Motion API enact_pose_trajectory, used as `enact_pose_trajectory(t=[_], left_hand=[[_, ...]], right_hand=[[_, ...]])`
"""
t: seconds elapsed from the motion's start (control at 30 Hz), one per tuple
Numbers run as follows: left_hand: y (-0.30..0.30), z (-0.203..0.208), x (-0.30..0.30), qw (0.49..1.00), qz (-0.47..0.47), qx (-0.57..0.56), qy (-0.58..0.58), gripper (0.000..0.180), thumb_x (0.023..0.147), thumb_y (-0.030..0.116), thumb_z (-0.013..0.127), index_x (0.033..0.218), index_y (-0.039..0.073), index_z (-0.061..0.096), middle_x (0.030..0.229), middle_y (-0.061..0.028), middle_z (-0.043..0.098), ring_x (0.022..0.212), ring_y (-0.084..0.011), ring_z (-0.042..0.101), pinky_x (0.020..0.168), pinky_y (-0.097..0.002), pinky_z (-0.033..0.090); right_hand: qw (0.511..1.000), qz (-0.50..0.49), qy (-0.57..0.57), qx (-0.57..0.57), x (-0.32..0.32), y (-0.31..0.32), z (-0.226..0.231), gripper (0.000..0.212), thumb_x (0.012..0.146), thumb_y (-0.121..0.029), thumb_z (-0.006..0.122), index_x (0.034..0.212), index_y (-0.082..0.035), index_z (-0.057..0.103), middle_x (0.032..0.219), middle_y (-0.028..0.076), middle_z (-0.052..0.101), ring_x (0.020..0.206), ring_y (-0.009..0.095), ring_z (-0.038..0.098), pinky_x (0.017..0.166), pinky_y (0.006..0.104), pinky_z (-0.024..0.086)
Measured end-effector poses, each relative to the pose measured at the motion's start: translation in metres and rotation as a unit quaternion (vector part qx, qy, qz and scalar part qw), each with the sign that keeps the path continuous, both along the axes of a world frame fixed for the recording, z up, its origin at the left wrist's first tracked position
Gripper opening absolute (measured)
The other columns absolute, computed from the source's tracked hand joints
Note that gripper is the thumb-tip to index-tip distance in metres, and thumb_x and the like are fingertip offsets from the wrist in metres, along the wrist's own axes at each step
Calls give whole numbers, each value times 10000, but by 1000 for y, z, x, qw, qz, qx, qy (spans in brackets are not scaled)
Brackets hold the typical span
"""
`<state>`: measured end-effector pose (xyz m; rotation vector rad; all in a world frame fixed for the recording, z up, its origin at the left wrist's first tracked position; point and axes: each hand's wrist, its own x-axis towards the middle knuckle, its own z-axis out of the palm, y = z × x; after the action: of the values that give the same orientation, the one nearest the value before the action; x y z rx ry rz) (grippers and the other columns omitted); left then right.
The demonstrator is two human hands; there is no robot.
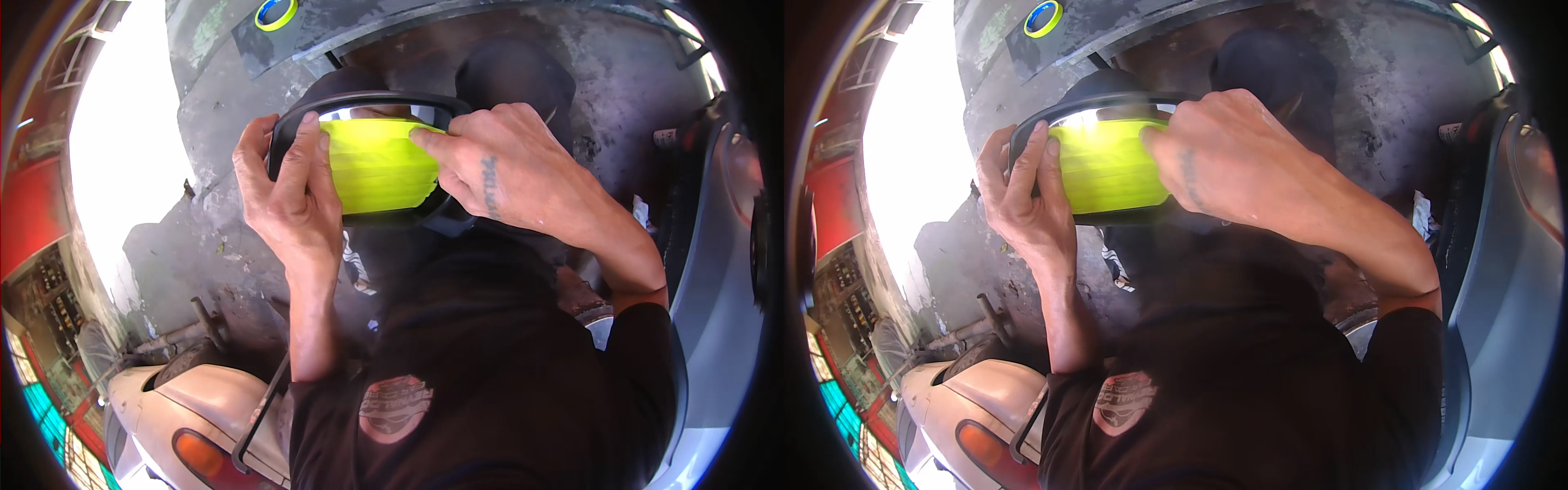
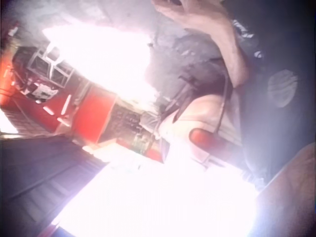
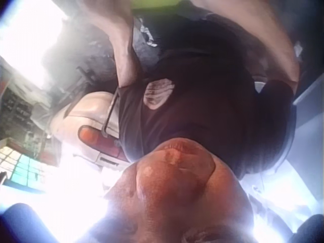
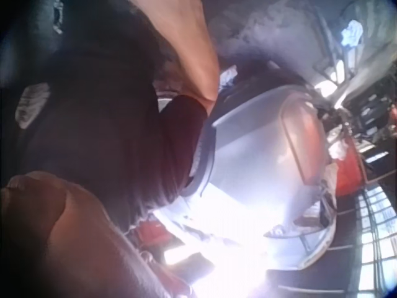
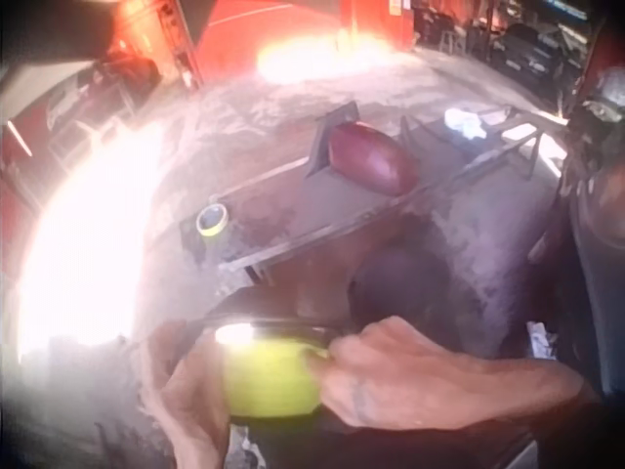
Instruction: The person applies strips of bright green tape to the reflective surface of a car side mirror. They smooth each strip and continue layering tape until the mirror is fully covered.
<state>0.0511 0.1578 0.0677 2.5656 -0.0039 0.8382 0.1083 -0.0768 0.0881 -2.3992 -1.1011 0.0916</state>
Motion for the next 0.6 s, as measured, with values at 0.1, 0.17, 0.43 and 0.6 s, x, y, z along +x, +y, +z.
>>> enact_pose_trajectory(t=[0.1,0.17,0.43,0.6], left_hand=[[3,-4,7,1000,3,-25,-13,205,934,45,810,1135,67,844,1207,-165,693,982,-317,745,841,-387,608],[5,-5,10,1000,3,-19,-15,198,933,40,807,1126,64,845,1203,-160,696,978,-309,747,831,-389,609],[6,-11,19,999,-5,-53,-6,196,922,43,815,1113,64,853,1201,-138,707,954,-273,744,807,-380,607],[6,-12,20,998,-8,-58,-1,187,915,50,817,1099,62,850,1215,-141,707,1002,-285,723,856,-395,595]], right_hand=[[1000,15,-6,-12,2,-14,0,352,903,-93,773,1254,-82,791,737,96,615,657,331,642,606,454,508],[999,28,22,35,4,-30,4,384,927,-89,759,1309,-116,781,740,98,594,641,324,614,600,451,481],[999,7,-14,-50,-1,-63,22,336,922,-116,752,1254,-152,791,760,103,613,661,343,635,616,456,528],[993,3,-12,-114,2,-39,22,203,850,-60,707,1032,-40,794,701,185,658,659,392,671,605,500,521]])
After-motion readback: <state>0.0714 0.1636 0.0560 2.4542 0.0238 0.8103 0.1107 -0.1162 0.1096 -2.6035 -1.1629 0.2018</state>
